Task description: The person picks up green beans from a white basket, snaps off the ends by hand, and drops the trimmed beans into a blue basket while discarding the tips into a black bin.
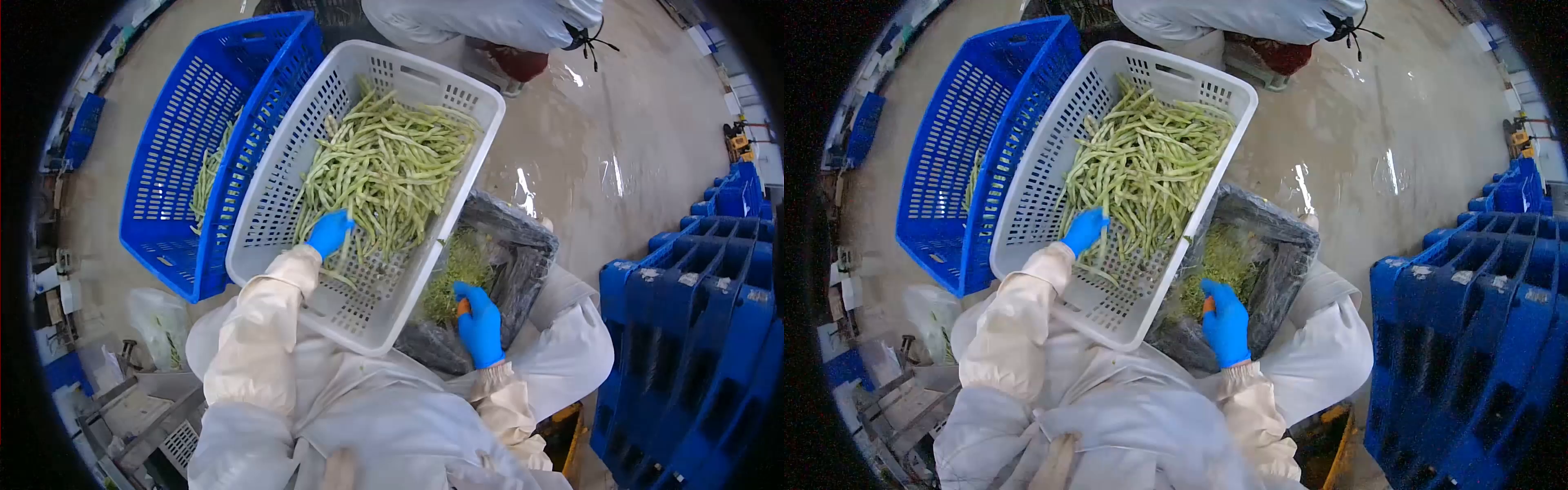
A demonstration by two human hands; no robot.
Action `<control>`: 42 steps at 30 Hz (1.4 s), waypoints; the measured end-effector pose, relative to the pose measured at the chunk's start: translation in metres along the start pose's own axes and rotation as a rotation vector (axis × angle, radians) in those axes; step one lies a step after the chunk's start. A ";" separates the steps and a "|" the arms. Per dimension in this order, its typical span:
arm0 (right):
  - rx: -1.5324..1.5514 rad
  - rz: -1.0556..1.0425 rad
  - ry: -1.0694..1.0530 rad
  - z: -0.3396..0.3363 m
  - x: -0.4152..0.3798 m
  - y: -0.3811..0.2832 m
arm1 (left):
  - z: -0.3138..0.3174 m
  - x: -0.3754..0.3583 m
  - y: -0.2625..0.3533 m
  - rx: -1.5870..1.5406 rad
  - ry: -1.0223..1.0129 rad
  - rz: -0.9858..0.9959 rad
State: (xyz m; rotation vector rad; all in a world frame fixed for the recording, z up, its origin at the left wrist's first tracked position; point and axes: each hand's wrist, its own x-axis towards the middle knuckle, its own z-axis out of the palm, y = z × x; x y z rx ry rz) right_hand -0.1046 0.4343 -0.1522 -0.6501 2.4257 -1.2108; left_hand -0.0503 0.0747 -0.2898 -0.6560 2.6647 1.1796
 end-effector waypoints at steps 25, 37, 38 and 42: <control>0.945 0.032 -0.262 -0.014 -0.046 -0.043 | -0.028 -0.121 0.204 -1.761 0.075 -0.069; 0.250 -0.480 0.171 -0.003 -0.053 -0.052 | -0.008 -0.137 0.253 -0.693 -0.051 0.038; 0.399 -0.248 0.259 -0.012 -0.045 -0.044 | -0.015 -0.144 0.254 -0.608 -0.140 0.040; 0.760 0.122 0.715 -0.074 -0.021 0.006 | -0.036 -0.166 0.234 -0.512 -0.286 -0.044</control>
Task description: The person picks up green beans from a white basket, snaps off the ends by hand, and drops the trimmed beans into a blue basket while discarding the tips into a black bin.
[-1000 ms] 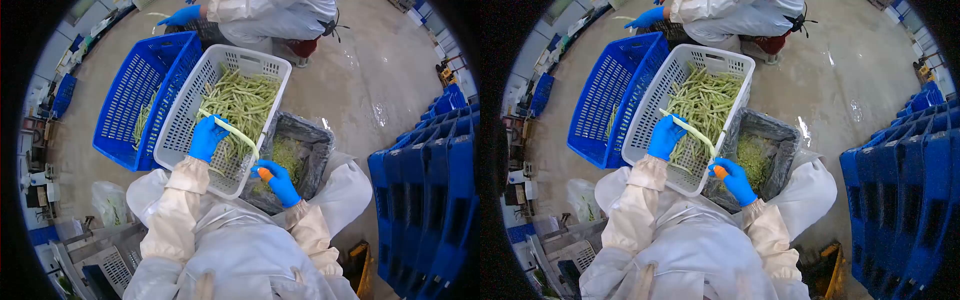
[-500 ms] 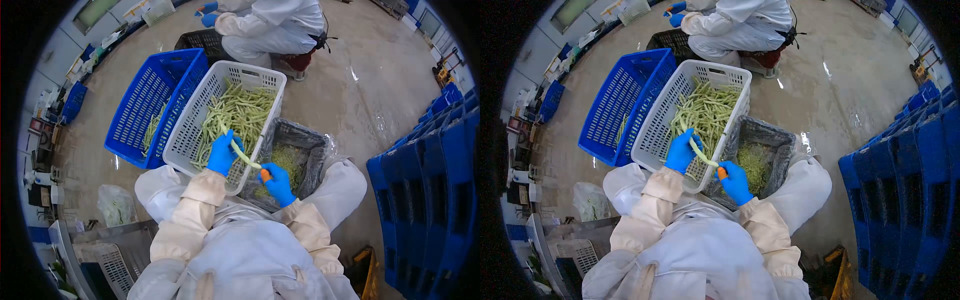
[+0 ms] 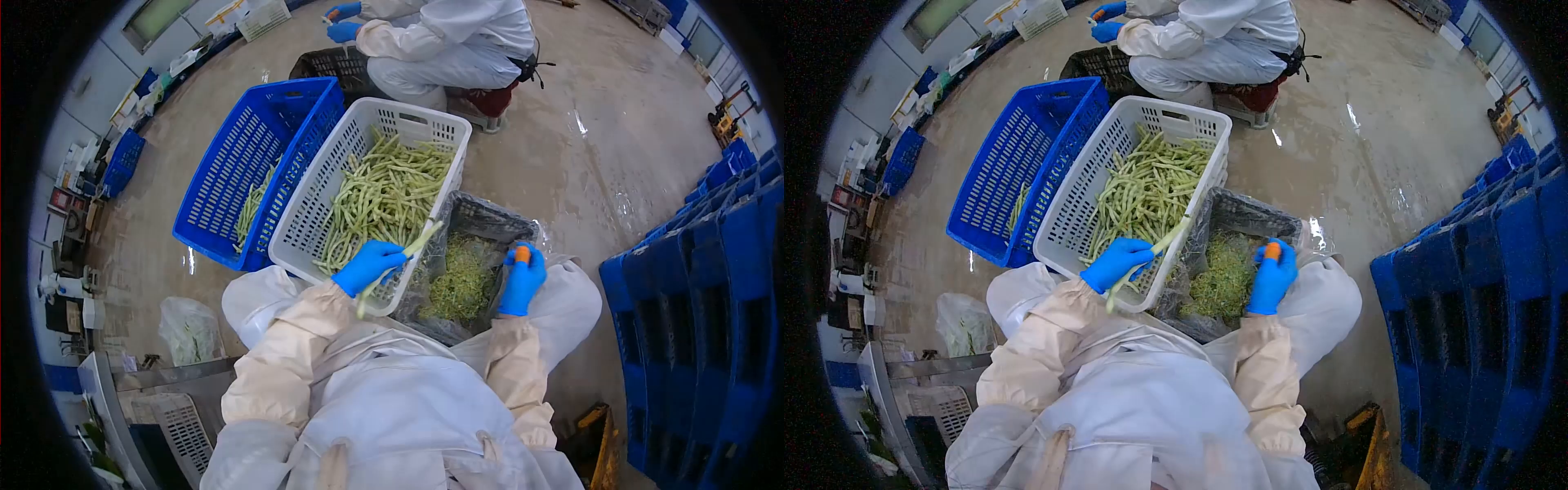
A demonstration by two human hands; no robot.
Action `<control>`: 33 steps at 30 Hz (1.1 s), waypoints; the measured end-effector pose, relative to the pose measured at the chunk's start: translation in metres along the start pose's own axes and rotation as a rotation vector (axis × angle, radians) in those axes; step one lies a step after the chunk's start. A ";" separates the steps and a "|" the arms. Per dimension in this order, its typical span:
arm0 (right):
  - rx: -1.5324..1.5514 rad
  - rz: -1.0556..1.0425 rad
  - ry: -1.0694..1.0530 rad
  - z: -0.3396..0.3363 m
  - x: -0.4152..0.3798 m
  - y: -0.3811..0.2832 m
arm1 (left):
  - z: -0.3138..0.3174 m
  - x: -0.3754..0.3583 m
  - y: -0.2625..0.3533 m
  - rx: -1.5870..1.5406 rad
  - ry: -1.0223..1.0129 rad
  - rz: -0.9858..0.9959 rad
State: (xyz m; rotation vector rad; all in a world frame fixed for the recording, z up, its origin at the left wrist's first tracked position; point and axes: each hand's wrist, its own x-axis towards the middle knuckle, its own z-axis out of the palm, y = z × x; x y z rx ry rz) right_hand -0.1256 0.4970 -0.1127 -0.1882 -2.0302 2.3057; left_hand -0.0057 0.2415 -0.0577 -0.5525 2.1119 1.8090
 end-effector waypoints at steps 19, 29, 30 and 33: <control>-0.651 -0.750 -0.674 0.037 -0.044 -0.009 | -0.007 -0.014 0.002 0.118 -0.217 0.024; -1.200 -0.820 -0.776 0.048 -0.050 0.020 | 0.006 -0.003 -0.012 0.950 0.086 0.435; -0.848 -0.553 -0.703 0.046 -0.048 0.021 | 0.001 -0.001 -0.014 0.824 0.083 0.419; -0.154 -0.053 -0.654 0.040 -0.043 0.018 | -0.003 0.005 -0.024 0.462 0.051 0.340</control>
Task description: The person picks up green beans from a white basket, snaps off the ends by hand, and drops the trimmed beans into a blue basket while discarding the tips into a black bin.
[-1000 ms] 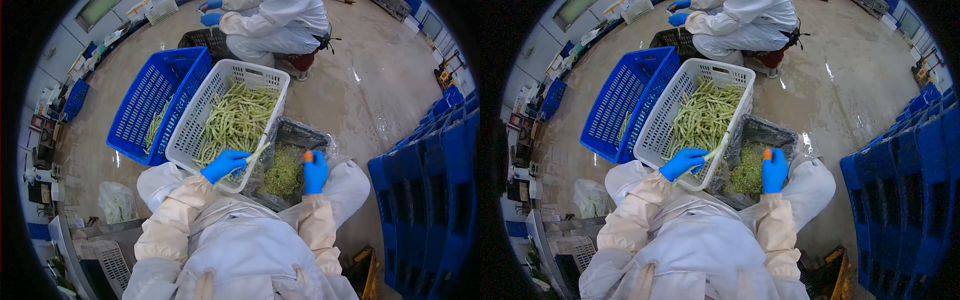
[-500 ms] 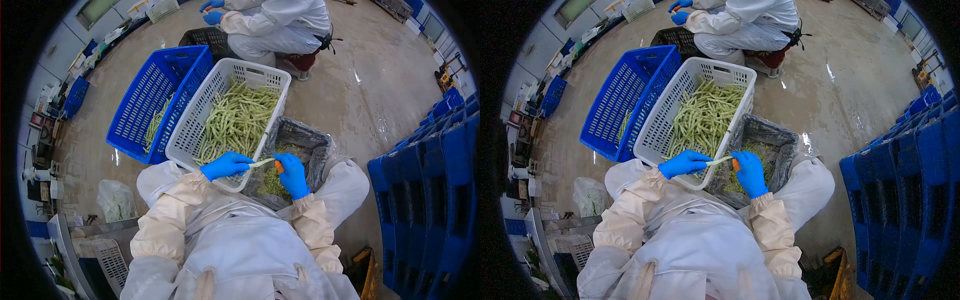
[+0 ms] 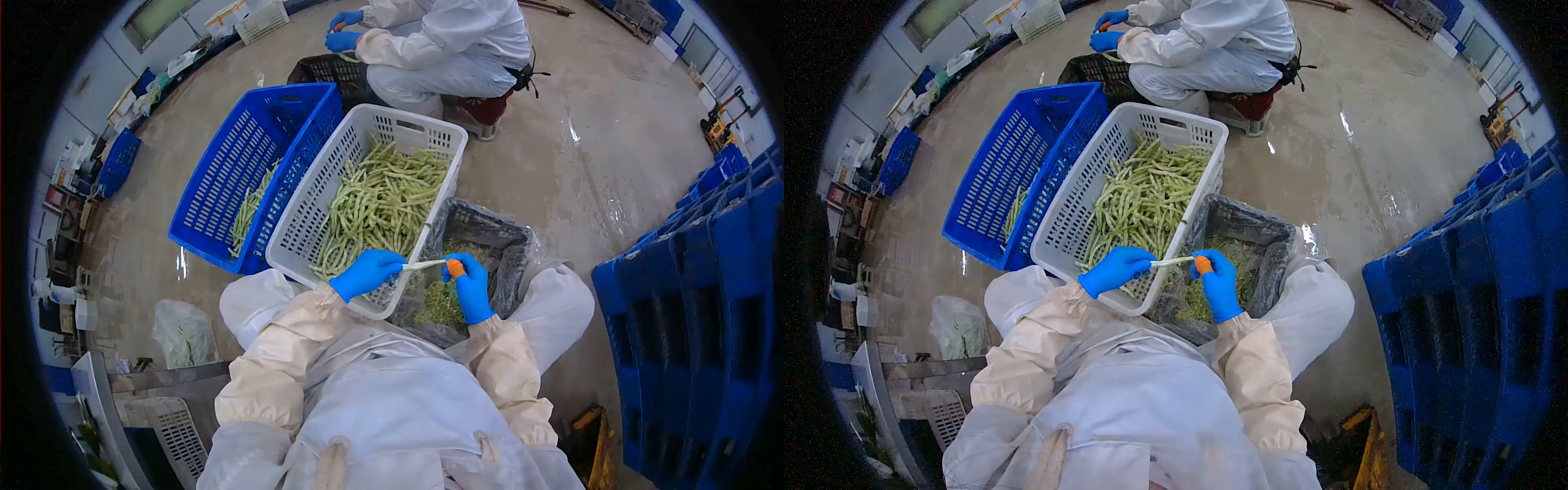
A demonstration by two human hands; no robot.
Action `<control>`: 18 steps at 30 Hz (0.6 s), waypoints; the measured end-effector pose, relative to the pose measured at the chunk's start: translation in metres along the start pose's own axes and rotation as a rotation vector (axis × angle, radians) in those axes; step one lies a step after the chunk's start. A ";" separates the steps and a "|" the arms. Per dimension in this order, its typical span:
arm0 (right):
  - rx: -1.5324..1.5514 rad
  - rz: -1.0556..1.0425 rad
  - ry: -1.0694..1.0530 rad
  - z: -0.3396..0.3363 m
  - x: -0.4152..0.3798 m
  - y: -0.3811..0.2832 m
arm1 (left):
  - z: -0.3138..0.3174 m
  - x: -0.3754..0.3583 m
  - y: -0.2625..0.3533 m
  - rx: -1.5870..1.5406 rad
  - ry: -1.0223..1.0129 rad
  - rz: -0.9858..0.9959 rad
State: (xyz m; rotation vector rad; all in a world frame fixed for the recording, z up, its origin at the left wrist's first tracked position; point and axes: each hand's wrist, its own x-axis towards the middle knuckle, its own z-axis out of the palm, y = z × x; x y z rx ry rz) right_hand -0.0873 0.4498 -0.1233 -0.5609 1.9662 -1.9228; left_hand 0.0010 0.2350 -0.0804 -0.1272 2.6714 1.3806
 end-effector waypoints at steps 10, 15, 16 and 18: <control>0.423 0.164 -0.217 0.012 -0.011 -0.014 | 0.039 -0.003 0.020 -0.758 0.045 -0.099; 0.168 0.133 -0.110 -0.010 -0.011 0.030 | -0.018 0.014 0.027 -0.999 0.531 -0.018; -0.290 0.129 0.121 -0.023 -0.010 0.036 | -0.034 0.014 0.028 -1.091 0.595 0.018; -0.744 0.115 0.376 -0.036 -0.006 0.037 | -0.057 0.014 0.032 -1.184 0.649 0.071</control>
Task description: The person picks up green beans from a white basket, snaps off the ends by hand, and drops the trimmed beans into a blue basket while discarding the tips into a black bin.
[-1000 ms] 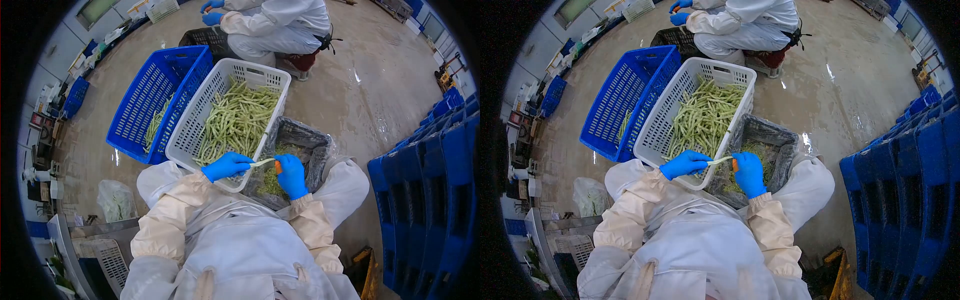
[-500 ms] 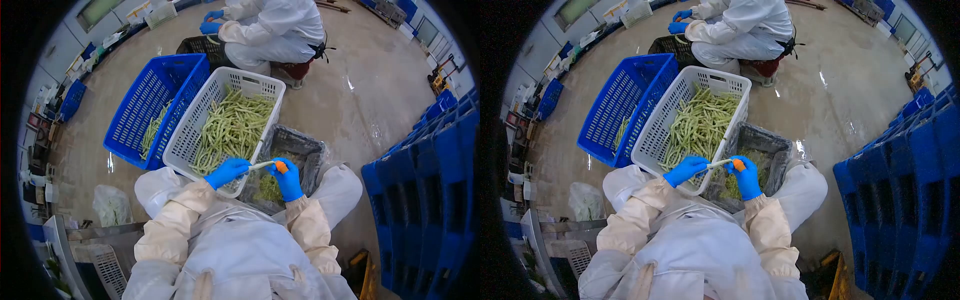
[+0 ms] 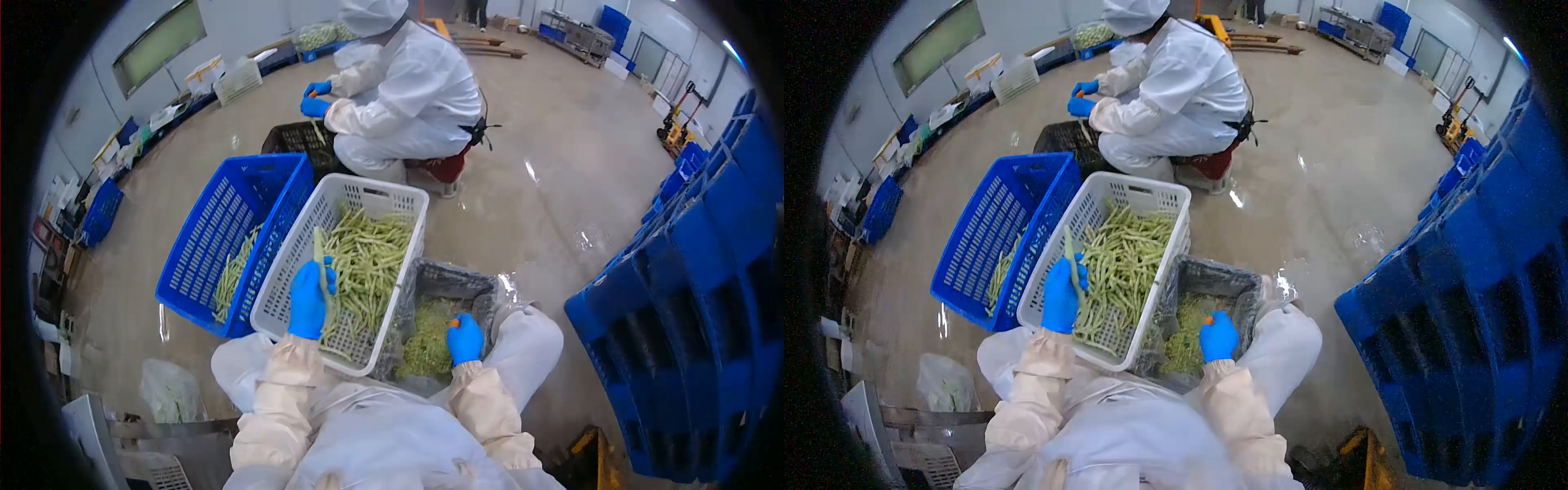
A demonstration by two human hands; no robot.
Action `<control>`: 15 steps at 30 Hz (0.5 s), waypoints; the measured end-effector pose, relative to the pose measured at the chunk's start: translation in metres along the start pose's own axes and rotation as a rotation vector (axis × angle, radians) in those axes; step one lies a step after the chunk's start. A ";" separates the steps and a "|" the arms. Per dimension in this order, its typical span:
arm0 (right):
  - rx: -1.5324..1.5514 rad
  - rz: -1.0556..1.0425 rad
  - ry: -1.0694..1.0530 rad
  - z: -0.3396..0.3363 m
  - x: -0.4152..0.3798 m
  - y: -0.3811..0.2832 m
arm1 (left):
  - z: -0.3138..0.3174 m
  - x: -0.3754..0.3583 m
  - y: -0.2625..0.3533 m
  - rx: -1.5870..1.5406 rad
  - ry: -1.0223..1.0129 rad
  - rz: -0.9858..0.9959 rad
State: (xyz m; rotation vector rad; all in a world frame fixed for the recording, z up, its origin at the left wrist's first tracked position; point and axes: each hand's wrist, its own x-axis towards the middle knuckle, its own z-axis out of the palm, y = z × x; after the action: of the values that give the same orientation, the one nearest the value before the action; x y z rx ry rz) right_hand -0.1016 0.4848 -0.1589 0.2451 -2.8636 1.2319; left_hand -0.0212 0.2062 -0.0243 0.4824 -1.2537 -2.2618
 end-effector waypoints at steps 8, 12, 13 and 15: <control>0.698 -0.270 -0.162 -0.025 -0.009 -0.068 | 0.009 -0.038 -0.058 1.015 -0.314 0.312; 0.934 -0.091 -0.467 -0.035 -0.009 -0.070 | 0.021 -0.058 -0.062 1.262 -0.372 0.517; 0.932 -0.095 -0.467 -0.036 -0.009 -0.072 | 0.022 -0.060 -0.061 1.260 -0.353 0.514; 0.985 -0.026 -0.477 -0.038 -0.011 -0.075 | 0.026 -0.064 -0.057 1.242 -0.349 0.532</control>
State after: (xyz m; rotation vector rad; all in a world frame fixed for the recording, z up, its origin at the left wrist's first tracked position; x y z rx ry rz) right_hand -0.0817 0.4628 -0.0801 0.6355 -2.2217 2.7769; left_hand 0.0019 0.2870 -0.0558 0.0933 -2.5226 -0.9402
